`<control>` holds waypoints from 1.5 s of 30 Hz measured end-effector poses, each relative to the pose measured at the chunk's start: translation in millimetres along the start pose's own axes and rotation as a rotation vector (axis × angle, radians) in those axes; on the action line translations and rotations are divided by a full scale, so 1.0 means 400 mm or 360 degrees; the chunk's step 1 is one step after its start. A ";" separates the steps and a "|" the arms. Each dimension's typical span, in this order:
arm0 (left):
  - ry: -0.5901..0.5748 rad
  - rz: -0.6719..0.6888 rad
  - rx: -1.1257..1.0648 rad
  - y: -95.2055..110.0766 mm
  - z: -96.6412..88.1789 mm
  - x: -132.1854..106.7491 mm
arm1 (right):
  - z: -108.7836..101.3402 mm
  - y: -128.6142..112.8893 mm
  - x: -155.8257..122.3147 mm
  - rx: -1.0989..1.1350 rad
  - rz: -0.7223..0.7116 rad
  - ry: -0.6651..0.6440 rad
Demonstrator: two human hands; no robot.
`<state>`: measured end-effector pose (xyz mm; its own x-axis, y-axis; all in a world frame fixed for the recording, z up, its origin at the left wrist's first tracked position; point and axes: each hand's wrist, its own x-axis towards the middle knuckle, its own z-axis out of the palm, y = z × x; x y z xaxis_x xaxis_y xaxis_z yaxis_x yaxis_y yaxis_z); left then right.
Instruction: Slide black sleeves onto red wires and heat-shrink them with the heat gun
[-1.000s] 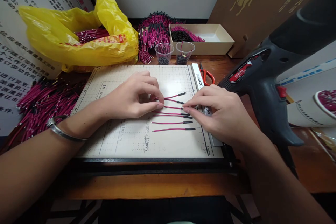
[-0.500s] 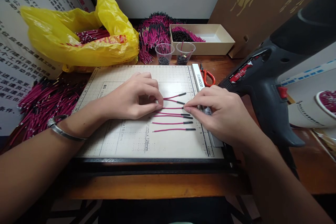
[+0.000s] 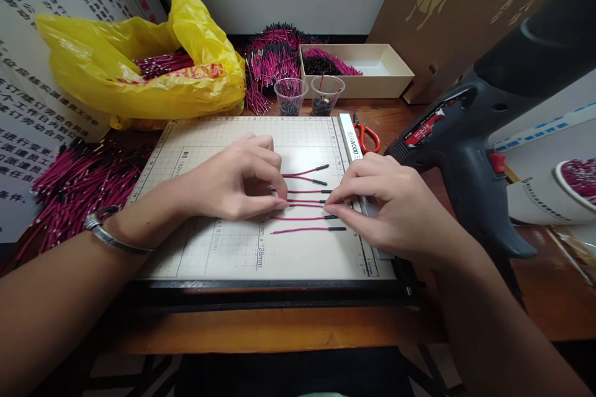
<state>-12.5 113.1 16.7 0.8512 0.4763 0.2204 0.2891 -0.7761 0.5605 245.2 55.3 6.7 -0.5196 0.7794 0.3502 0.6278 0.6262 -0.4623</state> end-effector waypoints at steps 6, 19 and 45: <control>-0.0045 0.0009 0.0022 0.001 0.012 0.003 | 0.003 0.003 0.002 -0.0009 -0.0025 0.0004; -0.0053 0.0101 0.0082 0.009 0.017 0.004 | 0.003 0.001 0.003 0.0043 -0.0088 -0.0036; 0.0272 -0.0148 0.0131 -0.008 0.013 0.003 | 0.003 -0.007 0.002 0.0069 0.0104 -0.0062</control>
<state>-10.3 114.0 11.1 0.7345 0.6051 0.3072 0.4035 -0.7534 0.5192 242.3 54.2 7.1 -0.5010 0.8167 0.2864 0.6360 0.5719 -0.5181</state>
